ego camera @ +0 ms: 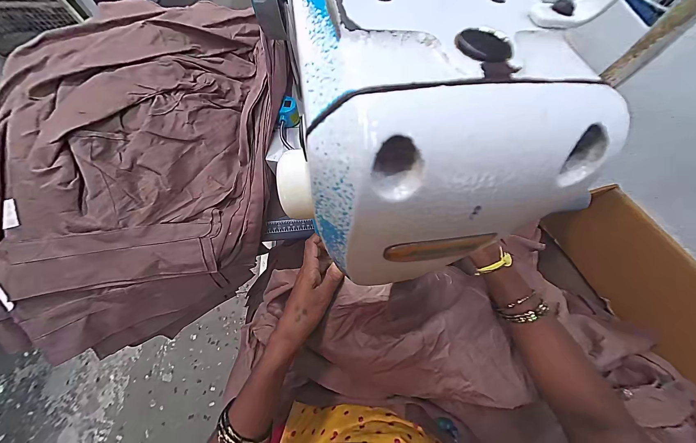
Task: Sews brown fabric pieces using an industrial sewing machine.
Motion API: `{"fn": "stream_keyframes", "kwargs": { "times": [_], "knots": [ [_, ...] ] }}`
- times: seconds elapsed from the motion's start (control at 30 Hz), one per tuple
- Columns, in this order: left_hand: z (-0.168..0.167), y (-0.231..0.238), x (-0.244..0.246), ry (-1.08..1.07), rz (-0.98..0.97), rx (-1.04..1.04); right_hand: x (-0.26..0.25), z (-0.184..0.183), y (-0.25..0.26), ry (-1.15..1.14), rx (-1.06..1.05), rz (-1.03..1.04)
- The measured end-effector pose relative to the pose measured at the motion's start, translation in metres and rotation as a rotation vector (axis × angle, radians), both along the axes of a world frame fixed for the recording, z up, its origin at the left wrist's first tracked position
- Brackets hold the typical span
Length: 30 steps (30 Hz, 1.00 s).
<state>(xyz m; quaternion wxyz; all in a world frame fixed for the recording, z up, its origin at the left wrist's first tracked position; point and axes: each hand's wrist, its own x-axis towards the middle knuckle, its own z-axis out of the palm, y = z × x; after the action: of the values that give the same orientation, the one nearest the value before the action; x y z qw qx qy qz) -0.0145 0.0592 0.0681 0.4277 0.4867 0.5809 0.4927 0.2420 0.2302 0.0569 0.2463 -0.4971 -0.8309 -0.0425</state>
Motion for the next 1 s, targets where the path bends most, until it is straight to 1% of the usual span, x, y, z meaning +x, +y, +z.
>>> {"fn": "stream_keyframes", "kwargs": {
  "times": [0.07, 0.17, 0.2, 0.3, 0.37, 0.4, 0.43, 0.47, 0.5, 0.57, 0.6, 0.63, 0.67, 0.7, 0.73, 0.8, 0.83, 0.87, 0.93, 1.0],
  "knots": [
    [-0.001, 0.002, 0.000, -0.008, 0.005, 0.013, -0.001, 0.001, 0.002, -0.045, 0.002, 0.019],
    [0.001, 0.003, -0.002, -0.035, 0.018, -0.014, 0.002, 0.002, 0.000, 0.081, 0.058, 0.059],
    [0.002, 0.002, -0.002, -0.040, 0.020, -0.022, 0.003, 0.004, -0.003, 0.152, 0.026, 0.056],
    [0.004, 0.002, -0.003, -0.015, 0.035, -0.041, 0.000, 0.024, -0.017, 0.399, -0.226, -0.050],
    [0.003, 0.000, -0.003, 0.122, 0.042, -0.013, -0.001, 0.042, -0.031, 0.495, -0.357, -0.078],
    [0.005, -0.004, -0.003, 0.242, 0.047, 0.053, -0.003, 0.049, -0.039, 0.508, -0.363, -0.051],
    [0.008, -0.012, -0.001, 0.362, 0.022, 0.168, -0.006, 0.053, -0.046, 0.482, -0.290, 0.013],
    [0.014, -0.022, 0.001, 0.442, -0.059, 0.277, -0.012, 0.054, -0.055, 0.430, -0.138, 0.104],
    [0.020, -0.033, 0.004, 0.472, -0.155, 0.355, -0.020, 0.052, -0.066, 0.366, 0.034, 0.209],
    [0.024, -0.046, 0.009, 0.505, -0.274, 0.401, -0.038, 0.045, -0.089, 0.221, 0.287, 0.414],
    [0.023, -0.047, 0.011, 0.531, -0.274, 0.395, -0.048, 0.043, -0.096, 0.159, 0.369, 0.504],
    [0.020, -0.045, 0.012, 0.563, -0.248, 0.390, -0.058, 0.044, -0.099, 0.084, 0.426, 0.567],
    [0.019, -0.044, 0.013, 0.591, -0.223, 0.392, -0.063, 0.046, -0.101, 0.044, 0.419, 0.579],
    [0.019, -0.043, 0.012, 0.582, -0.209, 0.409, -0.065, 0.050, -0.102, 0.052, 0.355, 0.571],
    [0.021, -0.045, 0.009, 0.542, -0.201, 0.428, -0.063, 0.051, -0.104, 0.128, 0.235, 0.581],
    [0.026, -0.052, -0.005, 0.438, -0.155, 0.457, -0.054, 0.050, -0.110, 0.359, -0.128, 0.728],
    [0.028, -0.055, -0.017, 0.414, -0.100, 0.448, -0.049, 0.048, -0.114, 0.426, -0.302, 0.806],
    [0.028, -0.056, -0.034, 0.407, -0.041, 0.413, -0.045, 0.045, -0.118, 0.454, -0.400, 0.816],
    [0.020, -0.056, -0.070, 0.433, 0.096, 0.305, -0.043, 0.039, -0.117, 0.482, -0.360, 0.624],
    [0.005, -0.054, -0.093, 0.483, 0.210, 0.169, -0.050, 0.036, -0.108, 0.459, -0.342, 0.431]
  ]
}}
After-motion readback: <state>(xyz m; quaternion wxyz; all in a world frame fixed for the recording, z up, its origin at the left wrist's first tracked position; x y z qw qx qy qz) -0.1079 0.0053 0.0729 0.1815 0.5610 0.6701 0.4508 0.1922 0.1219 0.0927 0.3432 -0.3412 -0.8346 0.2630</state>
